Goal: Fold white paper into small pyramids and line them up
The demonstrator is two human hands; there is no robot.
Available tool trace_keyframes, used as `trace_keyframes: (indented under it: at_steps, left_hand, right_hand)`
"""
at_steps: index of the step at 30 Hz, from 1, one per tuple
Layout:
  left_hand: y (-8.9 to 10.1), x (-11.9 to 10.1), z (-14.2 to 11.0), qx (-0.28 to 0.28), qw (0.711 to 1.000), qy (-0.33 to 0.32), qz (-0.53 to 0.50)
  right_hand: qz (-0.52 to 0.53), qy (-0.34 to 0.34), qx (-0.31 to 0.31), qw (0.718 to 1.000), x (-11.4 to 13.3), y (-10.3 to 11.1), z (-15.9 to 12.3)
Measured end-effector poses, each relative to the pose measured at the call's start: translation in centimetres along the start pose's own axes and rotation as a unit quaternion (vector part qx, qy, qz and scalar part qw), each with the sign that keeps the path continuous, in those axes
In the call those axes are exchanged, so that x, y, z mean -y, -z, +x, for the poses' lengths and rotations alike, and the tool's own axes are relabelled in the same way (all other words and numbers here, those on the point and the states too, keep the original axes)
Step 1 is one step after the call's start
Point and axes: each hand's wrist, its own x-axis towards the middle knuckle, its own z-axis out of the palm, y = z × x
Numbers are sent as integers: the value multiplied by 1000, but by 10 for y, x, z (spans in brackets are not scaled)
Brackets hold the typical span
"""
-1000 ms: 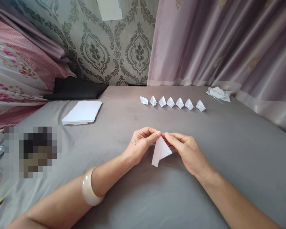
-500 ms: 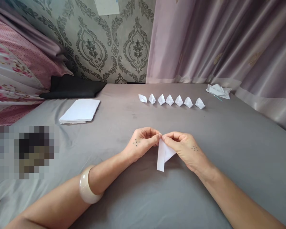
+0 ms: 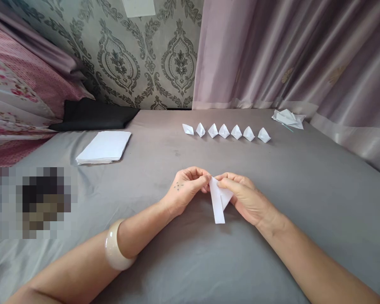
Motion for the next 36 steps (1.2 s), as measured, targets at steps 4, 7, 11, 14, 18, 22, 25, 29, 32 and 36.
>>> trace_keyframes:
  at_steps: [4, 7, 11, 14, 18, 22, 25, 29, 32, 36]
  left_hand:
    - [12, -1, 10, -58, 993, 53, -91]
    - [17, -2, 14, -77, 988, 76, -107]
    - [16, 0, 11, -46, 989, 98, -95]
    - [13, 2, 8, 0, 991, 125, -50]
    - [9, 1, 4, 31, 992, 117, 23]
    - [4, -2, -2, 10, 999, -48, 23]
    - [2, -2, -4, 22, 996, -91, 7]
    - [4, 2, -2, 19, 999, -48, -12]
    - [6, 3, 1, 22, 999, -10, -48]
    - [6, 0, 2, 21, 994, 7, -106]
  right_hand:
    - [-179, 180, -71, 965, -4, 6, 2]
    - [-390, 395, -129, 822, -9, 8, 3]
    - [-497, 475, -102, 719, -11, 6, 1]
    - [-439, 464, -83, 765, -7, 3, -2]
    - [-290, 317, -107, 897, 4, 2, -9]
    - [-195, 134, -85, 968, 9, 5, -10]
    - [-204, 87, -63, 973, 4, 4, -8]
    - [-280, 66, -91, 953, -3, -1, -7]
    - [-316, 87, -104, 939, -1, -5, -10]
    - [-266, 174, -134, 939, 5, -7, -11]
